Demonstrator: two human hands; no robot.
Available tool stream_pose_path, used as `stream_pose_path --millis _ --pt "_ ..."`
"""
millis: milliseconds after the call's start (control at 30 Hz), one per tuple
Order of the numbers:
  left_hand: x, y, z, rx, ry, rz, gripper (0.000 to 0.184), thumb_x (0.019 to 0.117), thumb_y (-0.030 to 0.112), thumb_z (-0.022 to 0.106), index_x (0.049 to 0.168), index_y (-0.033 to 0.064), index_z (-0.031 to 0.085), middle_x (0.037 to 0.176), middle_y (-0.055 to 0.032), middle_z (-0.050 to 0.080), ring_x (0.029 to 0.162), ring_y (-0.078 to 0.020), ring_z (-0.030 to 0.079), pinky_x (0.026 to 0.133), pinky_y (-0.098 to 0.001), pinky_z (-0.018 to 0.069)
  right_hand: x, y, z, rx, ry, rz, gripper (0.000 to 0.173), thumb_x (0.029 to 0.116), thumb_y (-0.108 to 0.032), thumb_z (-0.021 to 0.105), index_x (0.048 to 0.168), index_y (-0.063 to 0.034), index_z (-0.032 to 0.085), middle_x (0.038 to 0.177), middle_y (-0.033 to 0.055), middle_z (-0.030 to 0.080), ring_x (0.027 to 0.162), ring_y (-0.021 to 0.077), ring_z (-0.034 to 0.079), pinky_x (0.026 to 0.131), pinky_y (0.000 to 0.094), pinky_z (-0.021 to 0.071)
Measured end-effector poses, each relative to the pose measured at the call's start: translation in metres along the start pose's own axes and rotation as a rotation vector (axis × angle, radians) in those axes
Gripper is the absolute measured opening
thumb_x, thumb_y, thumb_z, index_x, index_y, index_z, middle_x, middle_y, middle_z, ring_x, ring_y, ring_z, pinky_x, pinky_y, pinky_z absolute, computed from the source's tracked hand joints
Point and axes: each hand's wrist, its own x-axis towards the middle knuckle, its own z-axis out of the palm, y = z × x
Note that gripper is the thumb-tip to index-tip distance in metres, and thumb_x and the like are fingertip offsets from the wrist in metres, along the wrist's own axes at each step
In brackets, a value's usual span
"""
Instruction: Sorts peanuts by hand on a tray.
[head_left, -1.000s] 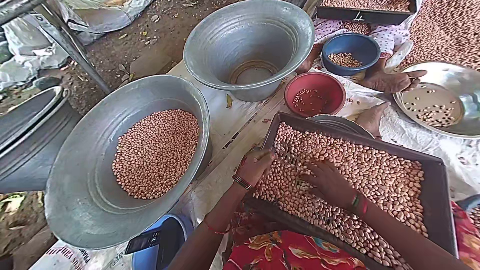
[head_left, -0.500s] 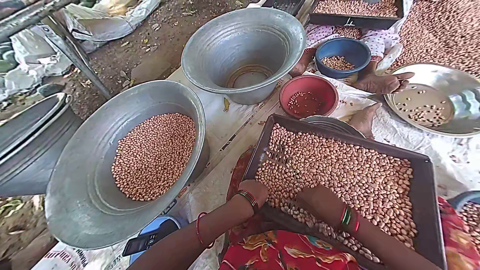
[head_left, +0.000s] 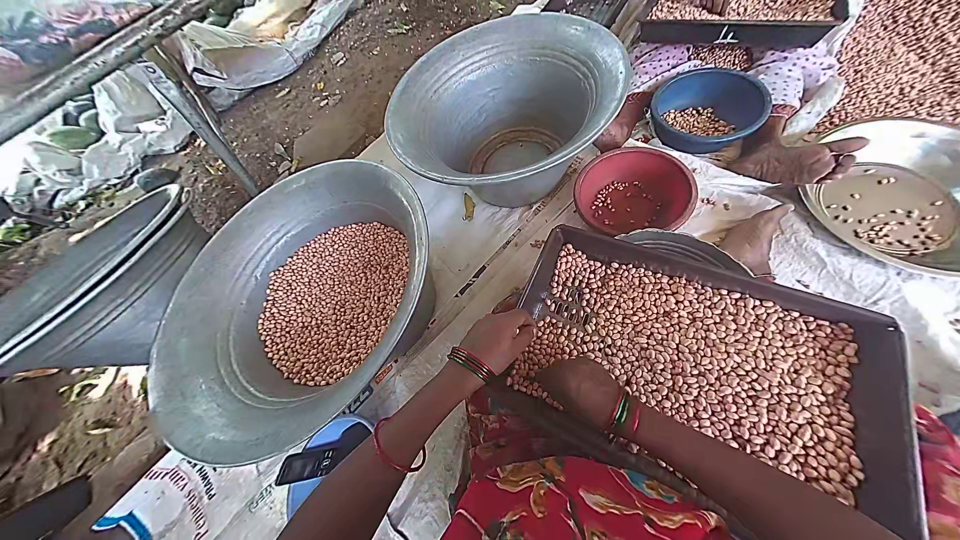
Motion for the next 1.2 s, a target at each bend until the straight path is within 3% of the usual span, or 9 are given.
stream_pose_path --millis 167,300,467,700,767,833,867,1033,1200 --pt "0.005 -0.004 0.003 -0.096 0.02 0.023 0.032 0.1095 0.022 0.048 0.126 -0.0007 0.064 0.112 -0.0178 0.067 0.088 -0.0229 0.064 0.084 -0.0409 0.0514 0.017 -0.006 0.02 -0.112 0.025 -0.096 0.026 0.1031 -0.006 0.048 0.109 0.0058 0.07 0.098 0.0266 0.072 0.092 0.0457 0.072 0.074 0.0612 0.0545" --pt "0.015 0.002 0.001 -0.1 0.027 0.034 0.033 0.1099 0.023 0.047 0.127 0.0003 0.063 0.111 -0.0166 0.066 0.087 -0.0226 0.063 0.084 -0.0408 0.0507 0.028 -0.022 0.005 -0.17 -0.233 0.029 0.03 0.1061 -0.002 0.041 0.128 0.0047 0.061 0.114 0.0302 0.068 0.106 0.0493 0.067 0.085 0.0629 0.0512" --pt "0.032 0.024 0.0 0.11 -0.03 0.008 0.038 0.1118 0.023 0.041 0.136 0.0009 0.06 0.13 -0.0217 0.065 0.124 -0.0365 0.061 0.106 -0.0556 0.0436 0.031 -0.032 -0.006 -0.179 -0.4 0.103 0.033 0.1073 -0.002 0.041 0.137 -0.0004 0.055 0.12 0.0309 0.065 0.108 0.0514 0.065 0.083 0.065 0.0516" --pt "0.045 0.033 0.002 0.14 -0.035 0.013 0.039 0.1121 0.024 0.04 0.138 0.0027 0.059 0.133 -0.0213 0.064 0.126 -0.0368 0.06 0.107 -0.056 0.0429 0.005 0.002 -0.006 0.071 -0.2 -0.039 0.032 0.1088 -0.017 0.045 0.123 0.0026 0.067 0.113 0.0286 0.07 0.106 0.0493 0.068 0.086 0.0676 0.0495" --pt "0.044 0.029 0.003 0.109 -0.018 0.038 0.038 0.1118 0.023 0.04 0.136 0.0013 0.06 0.132 -0.0216 0.065 0.125 -0.0364 0.061 0.106 -0.0548 0.0433 -0.009 0.023 -0.02 0.349 -0.076 -0.039 0.03 0.1056 -0.01 0.05 0.12 0.0081 0.069 0.116 0.0272 0.07 0.105 0.0403 0.07 0.094 0.0582 0.0508" --pt "0.04 0.023 0.005 0.083 -0.013 0.055 0.037 0.1116 0.022 0.041 0.135 0.0009 0.061 0.13 -0.0211 0.066 0.123 -0.0352 0.062 0.106 -0.0537 0.0437 -0.022 0.042 -0.037 0.539 0.026 0.059 0.026 0.1043 -0.007 0.051 0.117 0.0079 0.067 0.106 0.0177 0.068 0.087 0.017 0.062 0.081 0.0343 0.0511" --pt "0.038 0.021 0.006 0.069 -0.012 0.065 0.036 0.1113 0.021 0.042 0.134 0.0007 0.062 0.129 -0.0209 0.066 0.121 -0.0347 0.062 0.105 -0.0534 0.0439 -0.026 0.048 -0.046 0.573 0.047 0.125 0.025 0.1045 -0.008 0.051 0.119 0.0065 0.066 0.107 0.0152 0.068 0.087 0.012 0.06 0.081 0.0302 0.0497" --pt "0.028 0.019 0.011 0.125 -0.128 0.043 0.037 0.111 0.023 0.044 0.136 0.0022 0.062 0.131 -0.0212 0.065 0.123 -0.037 0.062 0.105 -0.0568 0.0437 -0.022 0.038 -0.045 0.322 0.066 0.123 0.029 0.1049 -0.008 0.05 0.118 0.0098 0.068 0.116 0.0274 0.069 0.108 0.0382 0.068 0.097 0.0534 0.0493" --pt "0.01 0.021 0.024 0.471 -0.42 -0.114 0.036 0.1115 0.022 0.041 0.137 0.0024 0.057 0.132 -0.0261 0.063 0.126 -0.0455 0.059 0.101 -0.064 0.0448 -0.002 0.009 -0.005 -0.019 -0.004 0.005 0.03 0.1062 -0.013 0.049 0.122 0.0051 0.067 0.116 0.0277 0.069 0.108 0.0455 0.068 0.087 0.0596 0.0534"
